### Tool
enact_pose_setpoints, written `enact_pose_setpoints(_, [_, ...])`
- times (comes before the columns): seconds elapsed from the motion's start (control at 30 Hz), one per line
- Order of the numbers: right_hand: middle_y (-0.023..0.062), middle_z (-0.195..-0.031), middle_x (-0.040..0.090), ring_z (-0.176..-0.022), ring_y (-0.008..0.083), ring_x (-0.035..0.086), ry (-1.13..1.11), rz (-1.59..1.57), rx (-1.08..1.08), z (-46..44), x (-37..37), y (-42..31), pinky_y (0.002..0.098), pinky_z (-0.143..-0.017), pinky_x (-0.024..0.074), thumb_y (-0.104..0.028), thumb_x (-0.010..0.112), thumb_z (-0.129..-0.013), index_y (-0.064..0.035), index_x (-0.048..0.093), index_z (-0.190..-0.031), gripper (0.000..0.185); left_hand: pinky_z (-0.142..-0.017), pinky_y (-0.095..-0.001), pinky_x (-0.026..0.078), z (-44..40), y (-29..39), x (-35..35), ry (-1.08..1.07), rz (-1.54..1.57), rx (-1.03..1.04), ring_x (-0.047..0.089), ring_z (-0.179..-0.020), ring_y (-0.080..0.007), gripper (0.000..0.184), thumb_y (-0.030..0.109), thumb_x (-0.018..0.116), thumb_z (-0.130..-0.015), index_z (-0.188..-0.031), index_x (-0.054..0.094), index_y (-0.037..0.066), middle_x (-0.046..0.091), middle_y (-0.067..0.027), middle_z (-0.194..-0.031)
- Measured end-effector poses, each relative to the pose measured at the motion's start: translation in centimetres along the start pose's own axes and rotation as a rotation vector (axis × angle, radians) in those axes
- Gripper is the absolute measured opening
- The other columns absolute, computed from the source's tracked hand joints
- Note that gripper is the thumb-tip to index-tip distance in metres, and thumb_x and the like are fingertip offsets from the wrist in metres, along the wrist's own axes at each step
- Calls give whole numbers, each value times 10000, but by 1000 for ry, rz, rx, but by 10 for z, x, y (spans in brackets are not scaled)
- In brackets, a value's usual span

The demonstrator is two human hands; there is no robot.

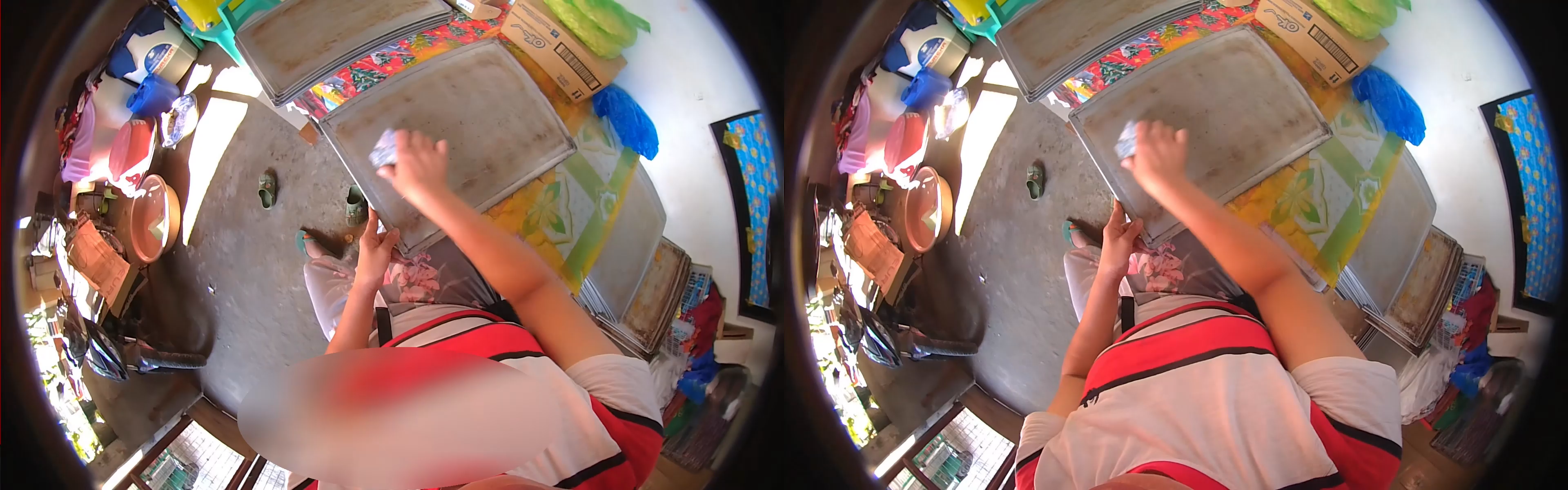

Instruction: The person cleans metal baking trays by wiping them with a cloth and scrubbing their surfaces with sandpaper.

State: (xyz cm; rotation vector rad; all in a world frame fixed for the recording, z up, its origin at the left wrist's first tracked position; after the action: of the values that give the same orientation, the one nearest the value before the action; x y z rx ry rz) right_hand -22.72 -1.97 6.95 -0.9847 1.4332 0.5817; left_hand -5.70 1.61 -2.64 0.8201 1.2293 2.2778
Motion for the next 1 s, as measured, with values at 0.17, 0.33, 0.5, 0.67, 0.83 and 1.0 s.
enact_pose_setpoints(0.17, [94, -1013, 636, -950, 267, 633, 160, -157, 64, -9, -4, -5, 452, -826, 397, -440, 809, -669, -104, 546, -1071, 586, -551, -279, 565, 13, 0, -3, 31, 66, -32, 615, -577, -128, 742, 60, 554, -950, -1547, 113, 64, 626, -64, -805])
enact_pose_setpoints(0.33, [91, -1022, 648, -942, 270, 639, 85, -54, 298, -21, -7, 47, 459, -845, 403, -459, 802, -691, -90, 542, -1084, 599, -613, -290, 573, 10, -36, -13, -3, 177, -102, 627, -636, -134, 532, 87, 576, -954, -1440, 389, -21, 619, -53, -805])
enact_pose_setpoints(0.5, [132, -1048, 650, -975, 316, 643, -149, -209, -111, 4, 21, -60, 494, -863, 399, -466, 808, -689, -78, 527, -1149, 663, -667, -280, 582, 12, -33, -13, -8, 142, -60, 662, -711, -149, 391, 80, 552, -958, -1323, 513, -55, 664, -71, -899])
enact_pose_setpoints(0.67, [195, -1099, 648, -1021, 362, 635, -12, -455, 119, 2, -11, 31, 448, -883, 472, -477, 816, -686, -33, 507, -1224, 763, -671, -284, 575, 27, -11, -2, -36, 181, -125, 687, -754, -183, 470, 76, 559, -953, -1386, 440, -62, 677, -111, -933])
enact_pose_setpoints(0.83, [200, -1218, 618, -1135, 346, 600, 52, -180, 542, 23, -48, 219, 513, -934, 435, -469, 818, -689, -16, 490, -1274, 809, -653, -264, 557, 30, -14, -1, -174, 91, -124, 694, -757, -177, 446, 46, 549, -956, -1382, 448, -38, 678, -111, -927])
enact_pose_setpoints(1.0, [186, -1244, 601, -1166, 343, 578, -9, -118, 529, 48, -32, 193, 567, -949, 394, -475, 819, -682, -29, 448, -1311, 856, -617, -239, 547, 25, -25, -1, -151, 50, -101, 688, -716, -154, 343, 13, 528, -961, -1295, 503, -61, 670, -94, -890])
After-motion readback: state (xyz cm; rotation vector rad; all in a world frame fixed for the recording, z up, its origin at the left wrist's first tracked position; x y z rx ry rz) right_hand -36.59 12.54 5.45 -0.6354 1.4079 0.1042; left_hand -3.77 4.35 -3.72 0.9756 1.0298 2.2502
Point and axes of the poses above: each hand's wrist, its own z-axis away from the middle knuckle, its own x-axis out of the palm, y = z × x, the point moved 7 cm from there along -z, towards the middle knuckle
